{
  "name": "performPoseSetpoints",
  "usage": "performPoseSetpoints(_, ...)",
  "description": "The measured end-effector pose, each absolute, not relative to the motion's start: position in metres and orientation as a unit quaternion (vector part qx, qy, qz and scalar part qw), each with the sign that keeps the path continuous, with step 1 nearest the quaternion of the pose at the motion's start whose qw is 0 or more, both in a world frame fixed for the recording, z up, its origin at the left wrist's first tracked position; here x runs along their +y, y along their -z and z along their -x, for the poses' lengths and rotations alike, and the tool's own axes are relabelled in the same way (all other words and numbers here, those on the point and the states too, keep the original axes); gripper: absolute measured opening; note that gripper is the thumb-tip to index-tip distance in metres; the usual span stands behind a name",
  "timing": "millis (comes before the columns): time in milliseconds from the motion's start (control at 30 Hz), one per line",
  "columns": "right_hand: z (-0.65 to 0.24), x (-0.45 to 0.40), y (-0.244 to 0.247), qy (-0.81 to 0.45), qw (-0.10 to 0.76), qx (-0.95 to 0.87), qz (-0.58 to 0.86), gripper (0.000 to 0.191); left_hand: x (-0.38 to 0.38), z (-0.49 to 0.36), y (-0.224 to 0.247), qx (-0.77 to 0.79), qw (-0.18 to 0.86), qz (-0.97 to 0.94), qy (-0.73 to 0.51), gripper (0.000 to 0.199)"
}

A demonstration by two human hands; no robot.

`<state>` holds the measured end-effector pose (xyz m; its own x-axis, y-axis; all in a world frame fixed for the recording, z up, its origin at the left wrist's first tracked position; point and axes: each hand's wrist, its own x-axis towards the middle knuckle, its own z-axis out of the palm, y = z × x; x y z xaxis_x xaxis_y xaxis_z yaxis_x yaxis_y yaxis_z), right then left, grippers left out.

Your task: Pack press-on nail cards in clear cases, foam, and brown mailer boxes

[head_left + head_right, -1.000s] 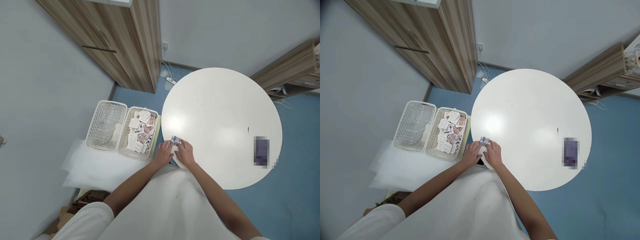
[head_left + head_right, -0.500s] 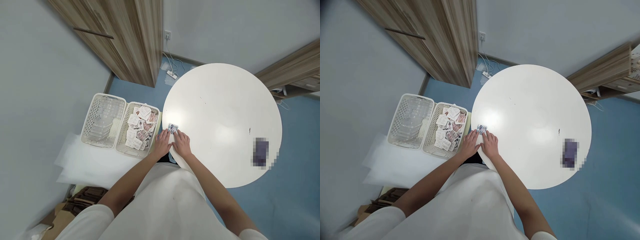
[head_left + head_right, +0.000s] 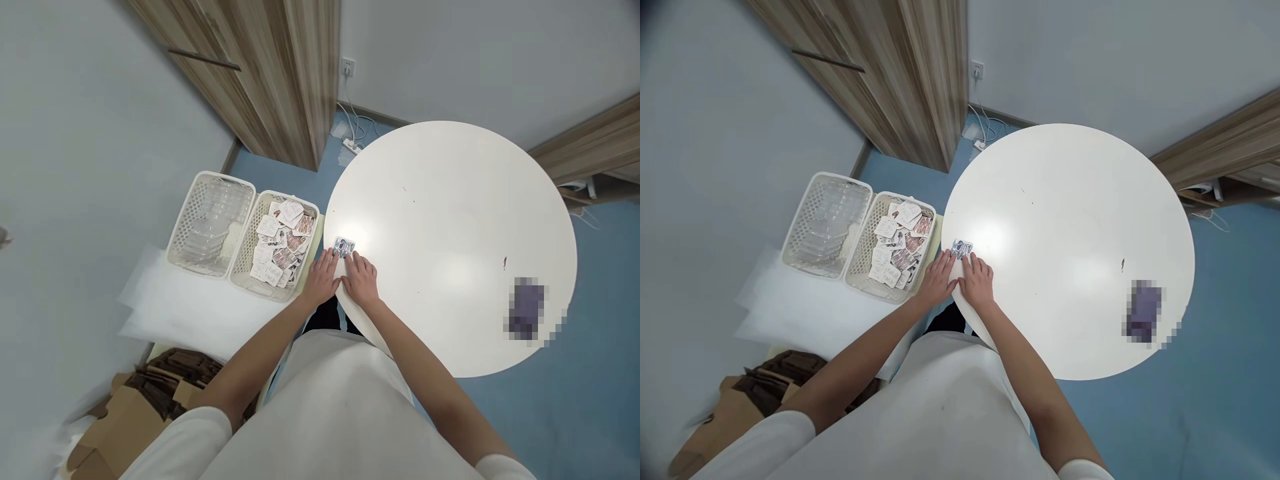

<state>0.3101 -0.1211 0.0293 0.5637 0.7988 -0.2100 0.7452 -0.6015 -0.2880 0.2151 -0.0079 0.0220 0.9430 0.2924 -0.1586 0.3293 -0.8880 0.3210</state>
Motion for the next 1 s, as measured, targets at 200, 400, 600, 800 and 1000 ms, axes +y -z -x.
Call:
performPoseSetpoints(200, -0.307, -0.141, -0.035, -0.176, 0.13, -0.454, 0.863, 0.061, -0.029, -0.206, -0.037, 0.212, 0.166, -0.962, 0.047, 0.062)
performPoseSetpoints(400, -0.286, -0.17, -0.039, -0.172, 0.208, -0.511, 0.816, 0.058, -0.069, -0.158, -0.05, 0.283, 0.153, -0.946, 0.034, 0.06)
performPoseSetpoints(600, -0.262, -0.168, -0.053, -0.188, 0.24, -0.583, 0.754, 0.052, -0.085, -0.101, -0.059, 0.365, 0.151, -0.918, 0.021, 0.054)
performPoseSetpoints(800, -0.245, -0.13, -0.07, -0.239, 0.241, -0.632, 0.697, 0.046, -0.066, -0.061, -0.085, 0.434, 0.152, -0.888, -0.007, 0.047)
performPoseSetpoints(1000, -0.209, -0.074, -0.086, -0.322, 0.163, -0.706, 0.609, 0.036, -0.042, -0.016, -0.101, 0.467, 0.162, -0.868, -0.037, 0.045)
